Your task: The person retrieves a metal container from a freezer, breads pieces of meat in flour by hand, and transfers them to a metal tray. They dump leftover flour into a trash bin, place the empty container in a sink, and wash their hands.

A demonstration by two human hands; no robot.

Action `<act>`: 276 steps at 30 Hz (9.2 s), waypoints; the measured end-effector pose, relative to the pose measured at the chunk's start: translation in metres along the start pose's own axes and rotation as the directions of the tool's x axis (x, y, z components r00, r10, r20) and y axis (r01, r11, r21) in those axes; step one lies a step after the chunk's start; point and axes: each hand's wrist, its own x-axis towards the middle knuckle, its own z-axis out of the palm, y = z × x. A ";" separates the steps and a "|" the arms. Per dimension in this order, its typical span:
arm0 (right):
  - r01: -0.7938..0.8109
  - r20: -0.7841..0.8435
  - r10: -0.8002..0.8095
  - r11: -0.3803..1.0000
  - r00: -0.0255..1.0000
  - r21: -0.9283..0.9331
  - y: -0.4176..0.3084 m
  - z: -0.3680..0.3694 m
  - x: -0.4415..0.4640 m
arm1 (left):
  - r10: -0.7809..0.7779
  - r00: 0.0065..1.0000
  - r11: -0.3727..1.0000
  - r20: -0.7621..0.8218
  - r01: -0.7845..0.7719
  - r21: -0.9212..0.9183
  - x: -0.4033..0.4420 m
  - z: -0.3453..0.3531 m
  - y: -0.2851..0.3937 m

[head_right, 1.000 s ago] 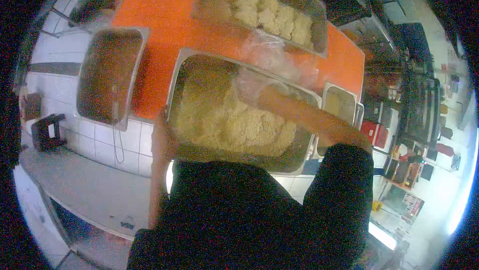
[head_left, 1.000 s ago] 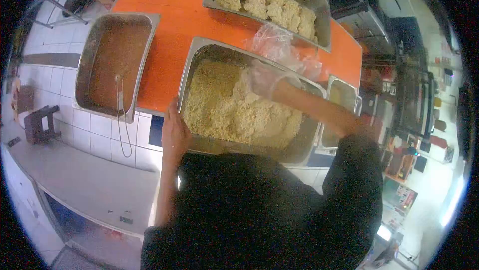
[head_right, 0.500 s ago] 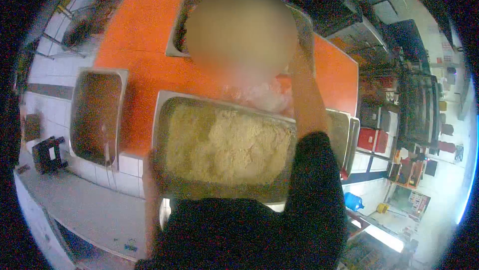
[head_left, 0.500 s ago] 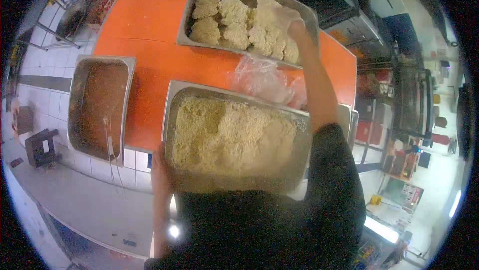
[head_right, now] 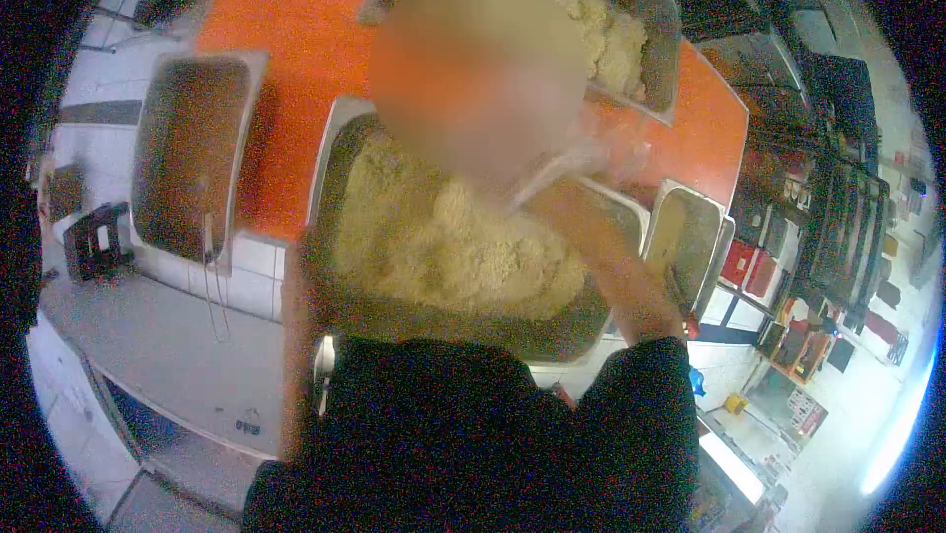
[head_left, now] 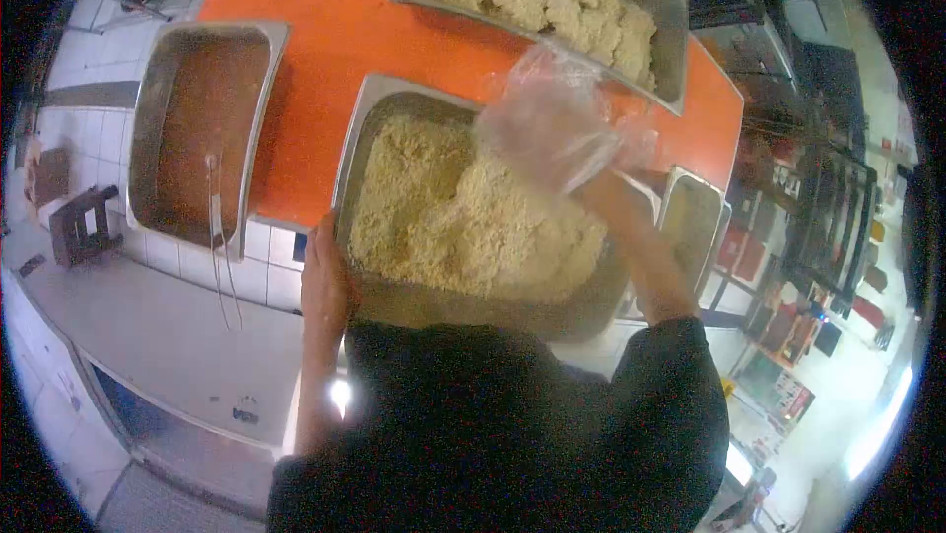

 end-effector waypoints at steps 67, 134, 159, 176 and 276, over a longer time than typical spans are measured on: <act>0.570 -0.100 -0.561 0.811 0.822 0.133 -0.079 0.180 -0.085 | 0.091 0.995 0.996 -0.049 -0.091 -0.004 -0.005 -0.011 0.014; 0.331 0.504 -0.083 0.841 0.860 -0.427 0.005 0.125 -0.090 | 0.104 0.992 0.992 -0.070 -0.099 0.073 -0.017 -0.009 0.021; 0.017 0.403 0.128 0.942 0.906 -0.337 0.000 0.066 -0.128 | 0.162 0.982 0.985 -0.094 -0.156 0.070 -0.014 -0.007 0.017; -0.181 -0.237 0.227 0.963 0.945 0.200 0.079 0.072 0.230 | 0.133 0.985 0.991 -0.111 -0.129 0.043 -0.007 -0.003 0.011; 0.049 0.161 -0.030 0.992 0.986 -0.116 -0.065 0.161 -0.085 | 0.041 0.999 0.993 -0.014 -0.040 0.115 -0.016 -0.017 0.024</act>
